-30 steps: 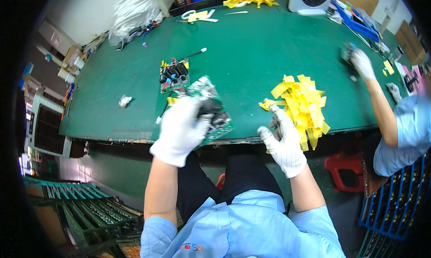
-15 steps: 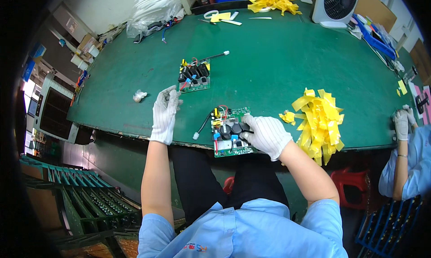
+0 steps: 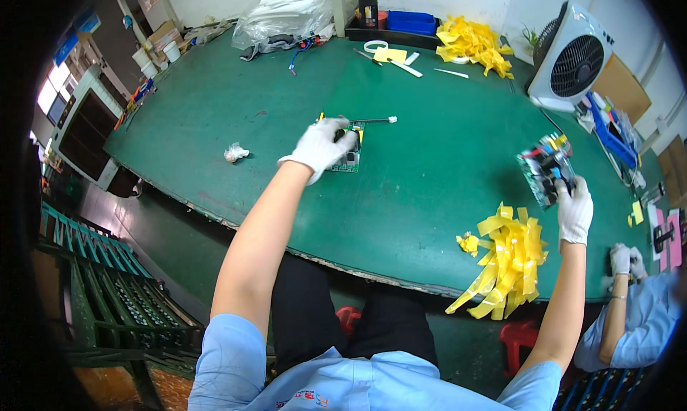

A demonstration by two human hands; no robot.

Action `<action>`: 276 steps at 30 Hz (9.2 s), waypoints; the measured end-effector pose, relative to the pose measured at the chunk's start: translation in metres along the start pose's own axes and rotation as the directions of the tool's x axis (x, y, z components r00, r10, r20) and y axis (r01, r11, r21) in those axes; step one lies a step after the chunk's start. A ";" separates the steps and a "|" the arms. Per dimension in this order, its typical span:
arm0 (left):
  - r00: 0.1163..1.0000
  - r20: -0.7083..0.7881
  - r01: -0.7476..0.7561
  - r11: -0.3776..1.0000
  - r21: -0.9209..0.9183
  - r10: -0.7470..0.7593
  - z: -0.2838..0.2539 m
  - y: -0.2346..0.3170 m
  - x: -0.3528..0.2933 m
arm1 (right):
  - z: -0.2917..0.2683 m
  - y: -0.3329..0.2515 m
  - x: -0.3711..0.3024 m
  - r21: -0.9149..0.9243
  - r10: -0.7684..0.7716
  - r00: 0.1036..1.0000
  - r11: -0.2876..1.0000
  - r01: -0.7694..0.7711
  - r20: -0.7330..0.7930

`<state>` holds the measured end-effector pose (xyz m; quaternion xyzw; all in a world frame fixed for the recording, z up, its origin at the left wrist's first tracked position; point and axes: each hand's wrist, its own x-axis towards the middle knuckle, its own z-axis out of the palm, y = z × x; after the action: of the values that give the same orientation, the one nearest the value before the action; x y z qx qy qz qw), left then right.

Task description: Assembling electronic components and applying yellow adhesive tape to circuit boards.

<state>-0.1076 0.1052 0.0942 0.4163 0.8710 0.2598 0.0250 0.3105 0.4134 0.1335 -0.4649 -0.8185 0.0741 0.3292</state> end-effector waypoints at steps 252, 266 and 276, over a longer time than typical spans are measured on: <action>0.879 0.478 0.382 -0.603 -0.700 0.002 0.047 0.019 -0.168 | 0.102 -0.240 -0.235 0.621 -0.426 0.889 0.746 0.240 0.168; 0.868 0.495 0.389 -0.587 -0.710 -0.023 0.035 0.026 -0.170 | 0.041 -0.164 -0.185 0.336 -0.246 0.962 0.921 0.195 0.115; 0.823 0.536 0.385 -0.511 -0.768 -0.187 0.038 0.035 -0.168 | 0.016 -0.107 -0.177 -0.057 -0.153 0.873 0.978 0.202 0.463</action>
<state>0.0365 0.0155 0.0490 -0.0541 0.3343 0.8083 0.4816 0.2870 0.2135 0.0834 -0.3740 -0.9147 0.1079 0.1088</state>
